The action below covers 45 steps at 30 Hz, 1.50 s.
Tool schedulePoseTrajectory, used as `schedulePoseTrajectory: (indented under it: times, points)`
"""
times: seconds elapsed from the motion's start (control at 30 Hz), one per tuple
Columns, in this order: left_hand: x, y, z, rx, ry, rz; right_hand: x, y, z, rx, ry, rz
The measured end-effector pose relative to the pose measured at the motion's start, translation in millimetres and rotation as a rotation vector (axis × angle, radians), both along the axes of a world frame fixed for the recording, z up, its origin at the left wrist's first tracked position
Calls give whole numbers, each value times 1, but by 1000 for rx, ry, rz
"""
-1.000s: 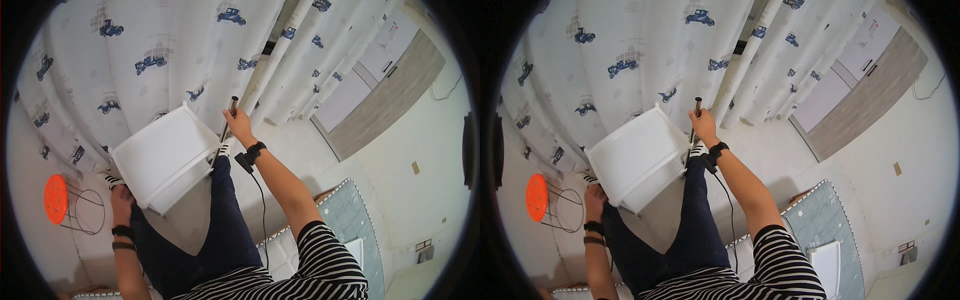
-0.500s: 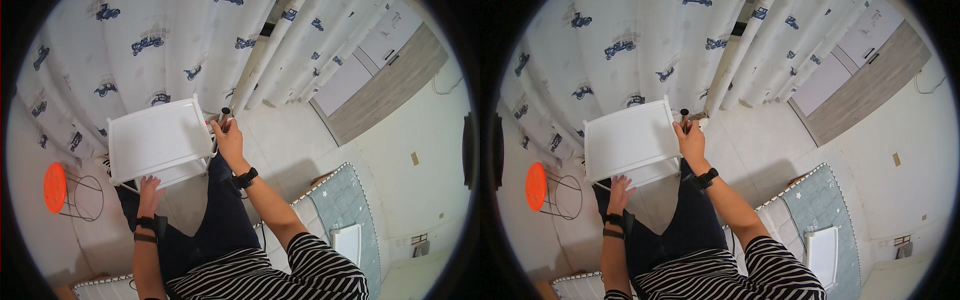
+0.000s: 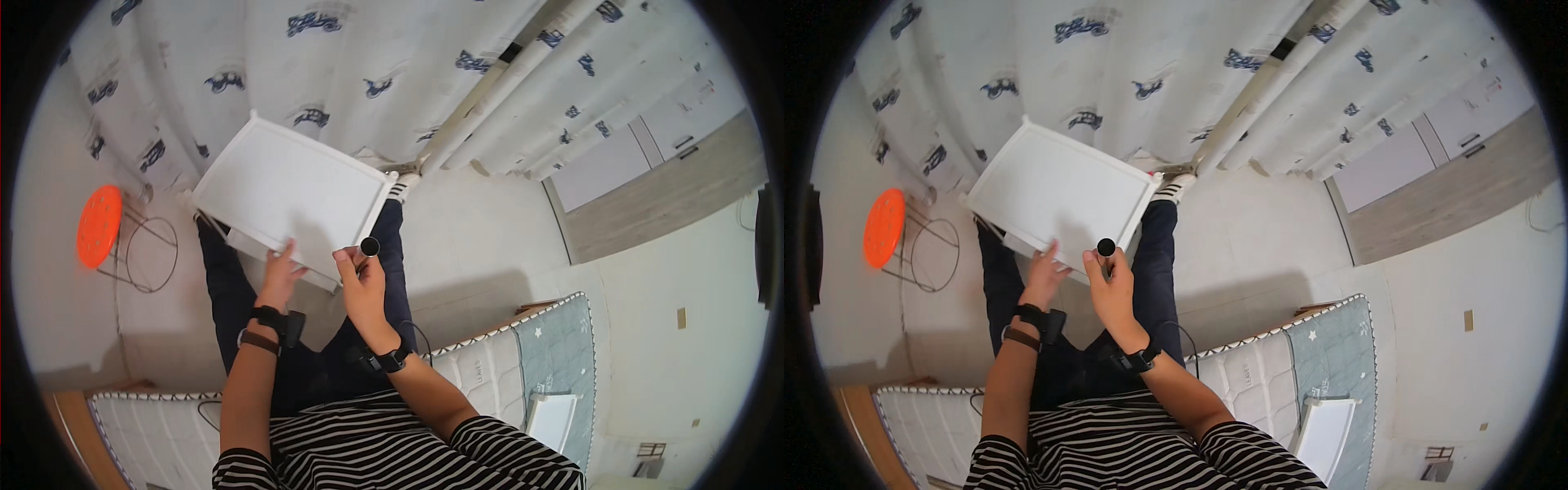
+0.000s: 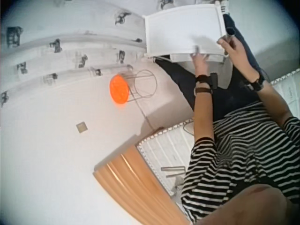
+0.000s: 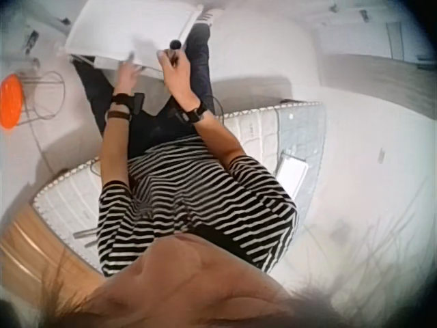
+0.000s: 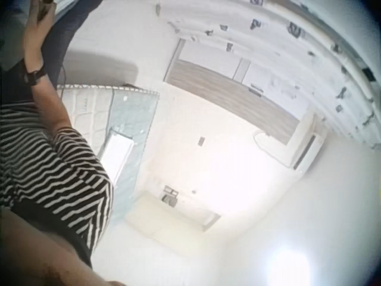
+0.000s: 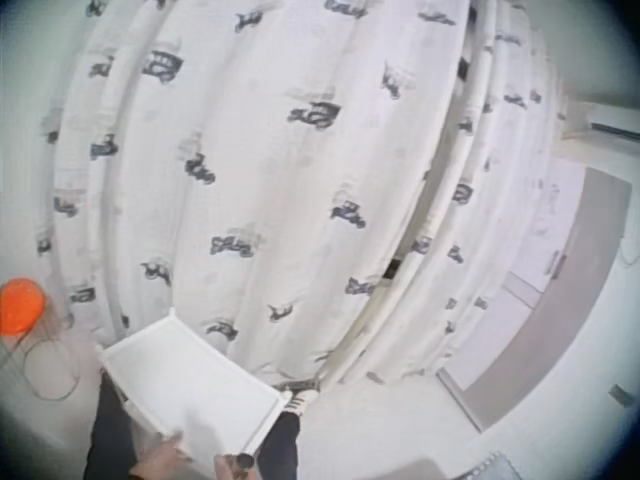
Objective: Assembling a multi-tiered plastic storage shelf by connecting tiers with metal poles and attaching casters.
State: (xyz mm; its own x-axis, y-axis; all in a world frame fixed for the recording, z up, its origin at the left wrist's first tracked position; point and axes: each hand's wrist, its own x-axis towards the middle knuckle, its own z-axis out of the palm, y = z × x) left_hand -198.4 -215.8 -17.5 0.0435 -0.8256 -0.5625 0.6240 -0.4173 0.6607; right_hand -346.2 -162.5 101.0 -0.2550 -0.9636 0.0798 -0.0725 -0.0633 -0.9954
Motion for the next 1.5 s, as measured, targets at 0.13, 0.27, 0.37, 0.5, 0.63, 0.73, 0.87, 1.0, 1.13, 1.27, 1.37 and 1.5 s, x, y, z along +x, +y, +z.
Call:
schedulePoseTrajectory:
  times: [0.13, 0.27, 0.37, 0.5, 0.63, 0.73, 0.87, 1.0, 1.13, 1.27, 1.37, 1.5]
  points:
    - [-35, 26, 10, -5, -100, -23, 23, 8, 5, -90, -67, -108]
    - [-41, 28, -3, -84, -70, 25, 21, 2, 12, -32, -43, -92]
    - [-42, 26, 1, -71, -27, 2, 9, -10, -1, -11, -94, -94]
    - [-40, 26, 1, -25, -59, -11, -11, -16, 7, 75, -106, 155]
    - [-42, 28, 4, -31, -43, -2, -33, -29, 20, 178, -22, 532]
    - [-43, 28, 11, -36, -36, -4, -39, -35, 17, 198, -36, 661]
    - [-43, 26, 4, -63, -35, 1, -32, -26, 13, 18, -37, 358]
    - [-46, 29, 13, -43, -43, 3, -11, 7, 12, -53, -171, 42]
    - [-43, 26, 10, -52, 12, 5, -8, -1, 8, -103, -107, 17]
    - [-45, 25, 7, -33, -34, 18, -19, -17, 36, 40, -83, 168]
    - [-49, 29, 3, -28, -13, 21, -31, -30, 82, -216, -307, 385]
    - [-39, 24, -6, 27, -26, 12, -36, -58, 128, -376, -518, 520]
